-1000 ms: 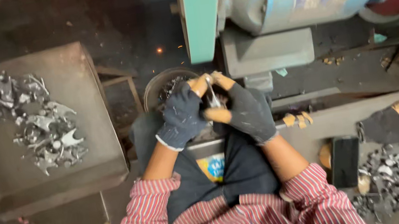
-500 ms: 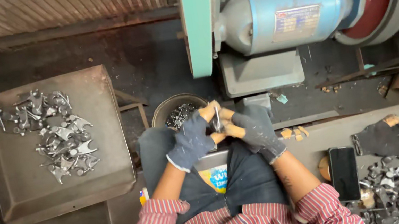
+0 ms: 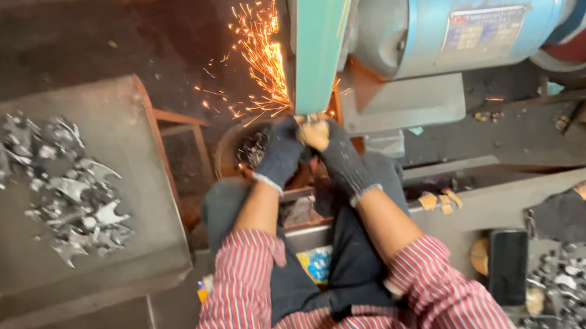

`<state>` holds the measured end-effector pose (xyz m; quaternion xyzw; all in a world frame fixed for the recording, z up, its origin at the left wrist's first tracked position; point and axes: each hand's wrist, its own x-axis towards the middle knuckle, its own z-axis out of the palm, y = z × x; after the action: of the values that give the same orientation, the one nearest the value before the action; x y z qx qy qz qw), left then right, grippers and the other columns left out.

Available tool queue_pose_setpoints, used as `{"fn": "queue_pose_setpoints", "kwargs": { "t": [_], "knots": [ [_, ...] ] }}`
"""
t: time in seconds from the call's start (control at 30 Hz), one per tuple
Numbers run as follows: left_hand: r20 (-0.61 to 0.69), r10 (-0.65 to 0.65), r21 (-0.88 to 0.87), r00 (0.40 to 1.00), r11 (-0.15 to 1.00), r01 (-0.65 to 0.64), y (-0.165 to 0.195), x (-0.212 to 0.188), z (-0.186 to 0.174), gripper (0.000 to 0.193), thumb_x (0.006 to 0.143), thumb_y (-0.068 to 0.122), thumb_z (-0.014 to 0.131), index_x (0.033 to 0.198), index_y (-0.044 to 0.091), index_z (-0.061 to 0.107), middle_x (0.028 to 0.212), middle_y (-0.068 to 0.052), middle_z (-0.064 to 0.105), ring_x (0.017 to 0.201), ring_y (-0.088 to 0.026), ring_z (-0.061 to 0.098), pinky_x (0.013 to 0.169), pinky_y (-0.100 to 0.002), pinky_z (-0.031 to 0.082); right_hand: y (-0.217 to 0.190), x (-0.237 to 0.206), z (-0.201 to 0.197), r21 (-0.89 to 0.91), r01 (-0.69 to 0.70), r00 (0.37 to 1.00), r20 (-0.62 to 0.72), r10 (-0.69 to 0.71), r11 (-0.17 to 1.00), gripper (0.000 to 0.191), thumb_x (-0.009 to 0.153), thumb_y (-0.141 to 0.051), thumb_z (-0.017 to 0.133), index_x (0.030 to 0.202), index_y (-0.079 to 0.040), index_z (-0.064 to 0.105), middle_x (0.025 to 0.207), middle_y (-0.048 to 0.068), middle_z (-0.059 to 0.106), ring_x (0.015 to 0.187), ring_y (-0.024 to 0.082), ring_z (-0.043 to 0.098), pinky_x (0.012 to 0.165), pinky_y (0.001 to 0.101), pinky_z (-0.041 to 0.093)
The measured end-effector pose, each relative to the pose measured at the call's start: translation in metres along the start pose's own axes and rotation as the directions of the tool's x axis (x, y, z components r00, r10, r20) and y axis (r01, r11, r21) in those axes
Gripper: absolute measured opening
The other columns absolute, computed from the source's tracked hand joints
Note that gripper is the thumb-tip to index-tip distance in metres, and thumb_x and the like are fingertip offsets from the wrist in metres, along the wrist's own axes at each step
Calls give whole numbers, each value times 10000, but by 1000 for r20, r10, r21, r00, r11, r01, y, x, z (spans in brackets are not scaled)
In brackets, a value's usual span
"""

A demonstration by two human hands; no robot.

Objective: The person sits at a belt grinder and grinds small metal castings one at a time, holding each piece against the abrasive belt with both gloved hands until sparks fly, then places the finished piece into a tray and picks up the next rough casting to grind its edges.

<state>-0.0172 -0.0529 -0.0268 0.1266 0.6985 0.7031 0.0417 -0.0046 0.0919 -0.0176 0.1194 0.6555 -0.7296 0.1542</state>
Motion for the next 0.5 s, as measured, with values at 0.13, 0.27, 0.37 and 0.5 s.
{"fn": "queue_pose_setpoints", "kwargs": {
  "t": [0.13, 0.27, 0.37, 0.5],
  "knots": [
    [180, -326, -362, 928, 856, 371, 1, 5, -5, 202, 956, 55, 622, 1151, 57, 675, 1002, -24, 722, 904, -135, 698, 785, -309, 564, -22, -21, 3, 202, -91, 993, 96, 73, 975, 388, 829, -56, 663, 1186, -201, 621, 870, -33, 652, 753, 95, 605, 671, 264, 510],
    [104, -14, 91, 994, 996, 4, -10, 16, -4, 145, 990, 58, 638, 1124, 64, 693, 1067, -30, 743, 952, -137, 722, 836, -304, 587, -36, -19, 7, 55, 231, 968, 85, -235, 971, 191, 1025, -180, 700, 1065, 4, 668, 929, 35, 657, 812, 122, 581, 699, 301, 493],
    [132, 12, -110, 991, 994, 3, 5, 5, -2, 217, 971, 48, 683, 1186, 35, 657, 1122, -34, 711, 1017, -142, 699, 894, -317, 580, -52, -26, 6, -119, 224, 954, 227, -193, 967, 260, 1097, -184, 686, 997, 53, 648, 873, 66, 630, 825, 119, 578, 768, 302, 497],
    [270, 35, -284, 962, 958, 45, 62, -33, -11, 657, 860, 48, 785, 1443, 57, 483, 1178, -7, 638, 1072, -99, 590, 945, -297, 512, -80, -67, -6, 19, 36, 965, 259, -40, 999, 522, 844, -175, 639, 1347, -106, 519, 990, -2, 654, 862, 101, 613, 765, 253, 525]
  ]
}}
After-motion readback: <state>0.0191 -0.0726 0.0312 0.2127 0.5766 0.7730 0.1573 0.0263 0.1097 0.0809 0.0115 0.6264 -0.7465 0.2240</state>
